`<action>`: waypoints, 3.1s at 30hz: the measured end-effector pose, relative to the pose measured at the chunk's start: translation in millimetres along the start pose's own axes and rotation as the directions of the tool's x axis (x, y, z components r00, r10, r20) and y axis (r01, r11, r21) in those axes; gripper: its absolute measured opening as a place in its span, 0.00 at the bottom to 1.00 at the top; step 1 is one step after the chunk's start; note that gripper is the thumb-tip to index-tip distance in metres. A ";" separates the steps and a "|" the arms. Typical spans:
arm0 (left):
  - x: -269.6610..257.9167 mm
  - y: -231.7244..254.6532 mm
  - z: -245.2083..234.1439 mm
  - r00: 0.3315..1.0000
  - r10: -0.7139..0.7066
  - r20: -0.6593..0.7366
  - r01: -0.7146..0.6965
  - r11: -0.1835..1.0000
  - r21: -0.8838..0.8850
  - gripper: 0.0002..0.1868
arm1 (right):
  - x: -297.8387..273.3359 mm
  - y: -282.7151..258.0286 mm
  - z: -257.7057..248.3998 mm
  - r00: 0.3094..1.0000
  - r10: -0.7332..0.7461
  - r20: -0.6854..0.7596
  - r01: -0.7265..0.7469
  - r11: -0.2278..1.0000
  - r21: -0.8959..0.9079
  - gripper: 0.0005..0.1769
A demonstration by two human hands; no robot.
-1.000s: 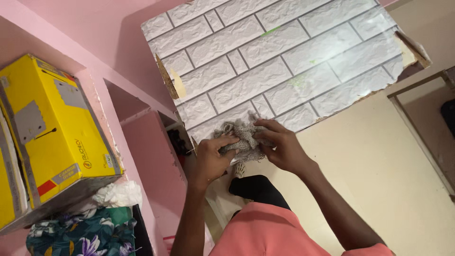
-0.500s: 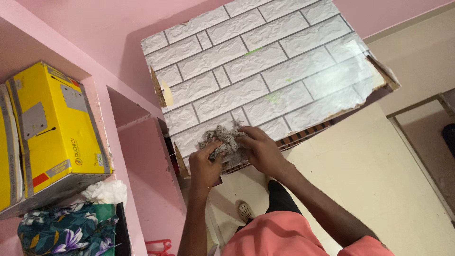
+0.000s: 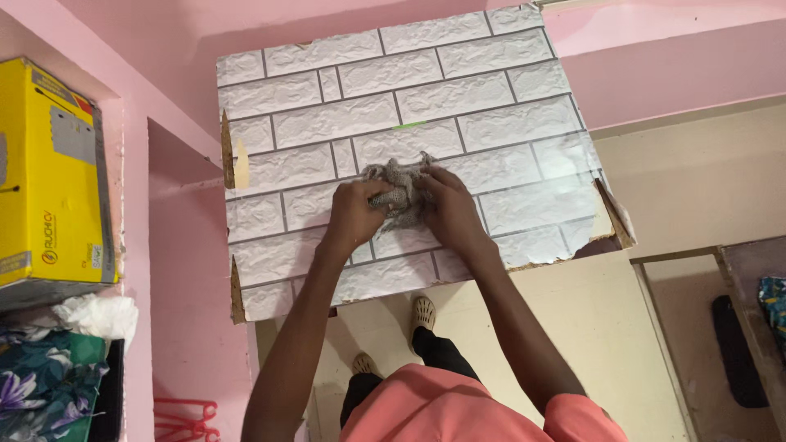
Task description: The person wipes the exterior and interior surfaces of a cabinet using a cloth.
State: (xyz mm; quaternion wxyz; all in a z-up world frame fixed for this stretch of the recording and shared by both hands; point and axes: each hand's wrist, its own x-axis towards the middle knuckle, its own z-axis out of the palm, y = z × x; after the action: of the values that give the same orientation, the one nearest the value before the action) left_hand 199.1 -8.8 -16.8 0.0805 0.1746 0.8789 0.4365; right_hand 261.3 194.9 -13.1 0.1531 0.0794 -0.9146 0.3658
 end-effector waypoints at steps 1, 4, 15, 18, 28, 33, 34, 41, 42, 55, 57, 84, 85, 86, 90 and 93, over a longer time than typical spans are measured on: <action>-17.3 0.4 4.3 0.995 -0.094 0.018 0.094 0.996 0.004 0.20 | -9.6 -3.0 -2.0 1.000 -0.018 0.016 0.017 0.999 0.037 0.22; -75.8 -2.2 5.6 0.992 0.073 -0.103 -0.076 0.997 -0.025 0.21 | -44.4 -27.0 -7.5 0.990 -0.058 0.125 0.053 0.998 0.041 0.18; -216.6 -50.7 -30.6 0.870 0.094 -0.484 -0.148 0.986 -0.074 0.29 | -122.9 -148.4 90.4 0.995 -0.096 0.012 0.093 0.988 0.121 0.21; -272.5 -79.4 -37.9 0.887 -0.110 -0.448 -0.136 0.865 -0.482 0.26 | -155.4 -179.8 117.3 0.997 0.004 0.077 -0.024 0.963 0.269 0.19; -408.8 -238.6 12.3 0.663 -0.734 -0.148 0.036 0.229 -0.973 0.23 | -238.5 -190.1 262.6 0.853 -0.079 0.516 -0.154 0.907 0.393 0.20; -423.4 -354.5 101.1 0.443 -0.895 -0.050 0.093 0.102 -0.990 0.15 | -275.4 -116.4 381.4 0.590 -0.031 0.806 -0.320 0.909 0.269 0.20; -422.3 -390.2 124.4 0.369 -0.927 -0.059 0.189 0.137 -0.972 0.12 | -291.1 -85.3 408.9 0.521 0.016 0.854 -0.405 0.885 0.231 0.20; -390.6 -644.3 223.1 0.303 -0.953 0.013 0.293 0.080 -0.953 0.09 | -359.1 148.1 680.8 0.544 0.195 0.816 -0.714 0.619 0.328 0.16; -386.5 -667.4 230.8 0.259 -0.965 0.032 0.597 0.134 -0.791 0.10 | -358.5 163.5 711.5 0.467 0.291 0.835 -0.735 0.652 0.184 0.19; -419.3 -763.9 337.0 0.356 -0.933 0.058 0.198 0.015 -0.980 0.06 | -349.9 233.7 1013.8 0.519 0.021 0.855 -0.105 0.994 0.039 0.46; -386.7 -764.9 341.9 0.344 -0.939 0.000 0.093 0.035 -0.995 0.06 | -329.2 252.9 1030.0 0.561 -0.166 0.811 0.086 0.986 0.143 0.51; -438.8 -737.5 282.3 0.208 -0.974 -0.085 0.578 0.193 -0.793 0.16 | -341.7 139.9 751.5 0.813 -0.182 0.554 -0.044 0.928 0.369 0.27; -453.9 -733.0 279.2 0.205 -0.976 -0.078 0.578 0.185 -0.795 0.16 | -332.9 115.4 709.4 0.808 -0.238 0.538 -0.048 0.885 0.464 0.27; -464.7 -733.5 272.1 0.222 -0.975 -0.013 0.645 0.157 -0.748 0.30 | -319.2 93.9 669.1 0.806 -0.298 0.511 -0.048 0.828 0.558 0.27; -494.9 -690.2 262.4 0.273 -0.959 0.073 0.708 0.149 -0.690 0.41 | -272.2 29.4 502.7 0.594 -0.175 0.785 -0.571 0.596 0.565 0.37; -484.1 -618.7 263.8 0.382 -0.918 0.101 0.687 0.210 -0.695 0.35 | -264.0 -14.7 431.8 0.522 -0.344 0.781 -0.290 0.789 0.541 0.46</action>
State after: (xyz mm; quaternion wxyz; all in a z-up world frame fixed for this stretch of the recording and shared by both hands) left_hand 578.5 -341.6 -674.0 0.2017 -0.4340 0.6249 0.6168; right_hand 417.6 -106.3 -388.9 -0.3427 0.3079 -0.6955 0.5514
